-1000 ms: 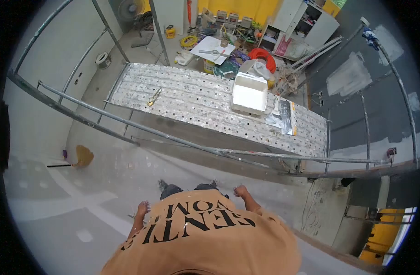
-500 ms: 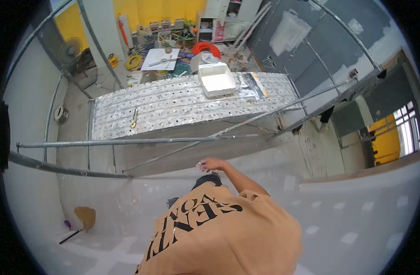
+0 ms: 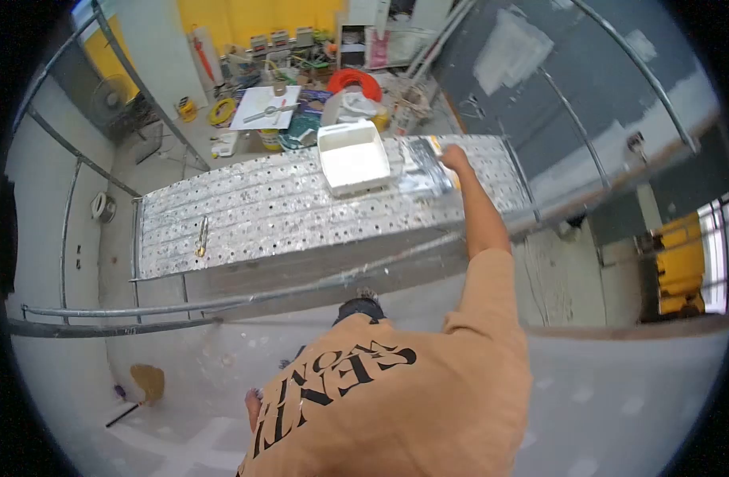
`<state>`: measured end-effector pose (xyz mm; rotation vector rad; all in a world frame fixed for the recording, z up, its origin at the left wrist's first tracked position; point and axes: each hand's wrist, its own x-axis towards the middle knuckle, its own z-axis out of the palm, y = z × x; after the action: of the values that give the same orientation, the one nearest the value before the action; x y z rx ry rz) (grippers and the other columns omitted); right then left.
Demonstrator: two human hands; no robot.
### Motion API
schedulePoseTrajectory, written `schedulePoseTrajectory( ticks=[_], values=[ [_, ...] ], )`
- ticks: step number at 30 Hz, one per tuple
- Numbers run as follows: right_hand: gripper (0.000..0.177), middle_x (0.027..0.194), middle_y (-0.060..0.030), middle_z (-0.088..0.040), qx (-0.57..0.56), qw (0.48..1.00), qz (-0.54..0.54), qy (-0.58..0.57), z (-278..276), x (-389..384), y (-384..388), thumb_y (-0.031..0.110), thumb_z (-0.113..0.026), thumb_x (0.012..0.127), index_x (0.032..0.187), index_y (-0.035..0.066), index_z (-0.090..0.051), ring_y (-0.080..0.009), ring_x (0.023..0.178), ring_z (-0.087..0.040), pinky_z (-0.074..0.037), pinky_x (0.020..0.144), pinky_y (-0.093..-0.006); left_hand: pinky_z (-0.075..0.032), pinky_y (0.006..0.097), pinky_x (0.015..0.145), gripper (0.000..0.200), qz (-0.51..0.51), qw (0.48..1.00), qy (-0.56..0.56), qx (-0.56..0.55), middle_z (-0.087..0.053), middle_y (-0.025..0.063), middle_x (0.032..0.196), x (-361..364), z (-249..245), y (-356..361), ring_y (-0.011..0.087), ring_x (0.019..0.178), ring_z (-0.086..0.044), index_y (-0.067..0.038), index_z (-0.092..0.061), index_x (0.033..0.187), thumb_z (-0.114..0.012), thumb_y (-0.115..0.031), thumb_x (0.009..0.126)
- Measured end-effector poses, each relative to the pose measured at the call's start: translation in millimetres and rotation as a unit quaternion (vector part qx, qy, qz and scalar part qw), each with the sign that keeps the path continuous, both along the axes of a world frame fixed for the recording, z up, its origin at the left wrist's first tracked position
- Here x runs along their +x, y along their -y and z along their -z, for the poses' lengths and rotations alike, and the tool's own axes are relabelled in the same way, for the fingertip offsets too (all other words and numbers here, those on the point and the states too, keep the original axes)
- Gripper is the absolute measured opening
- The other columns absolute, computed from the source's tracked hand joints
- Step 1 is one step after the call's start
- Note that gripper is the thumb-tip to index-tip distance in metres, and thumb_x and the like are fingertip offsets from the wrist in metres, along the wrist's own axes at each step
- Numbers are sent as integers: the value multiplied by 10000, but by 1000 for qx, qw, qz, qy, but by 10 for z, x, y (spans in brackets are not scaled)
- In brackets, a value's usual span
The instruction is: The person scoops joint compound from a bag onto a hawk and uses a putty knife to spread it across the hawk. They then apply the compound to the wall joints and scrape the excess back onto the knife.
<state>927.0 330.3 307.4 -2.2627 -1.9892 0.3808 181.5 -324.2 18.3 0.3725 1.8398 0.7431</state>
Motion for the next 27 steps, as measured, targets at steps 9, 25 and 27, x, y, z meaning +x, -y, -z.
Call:
schedulePoseTrajectory(
  ticks=[9,25,27],
  values=[
    [446,1314,-226,-525,-68,970,206,106,1080,455,-461,202,-601,877,1298,65,-549,-403,1234,-528,-459,1016,-488,-515,386,796,322,-4,998,10,-55,-650,120,1035,1475,-447,-219,256,960,-646,-29,-581,1173,-471,-280,1004],
    [326,1017,-125,-710,-163,963,138,-164,-973,680,-854,215,-772,826,1026,-29,-689,-250,857,-690,-583,777,-411,-468,339,950,356,340,929,98,106,-675,119,1133,1790,-3127,-2539,214,1077,-617,-4,-579,1258,-543,-237,992],
    [266,981,-92,-703,-134,923,66,-353,-1260,427,-626,195,-693,903,1058,-19,-669,-241,903,-688,-566,832,-410,-438,340,1002,369,331,911,154,191,-629,111,1221,2021,-3597,-2993,204,1145,-578,1,-534,1318,-552,-152,983]
  ],
)
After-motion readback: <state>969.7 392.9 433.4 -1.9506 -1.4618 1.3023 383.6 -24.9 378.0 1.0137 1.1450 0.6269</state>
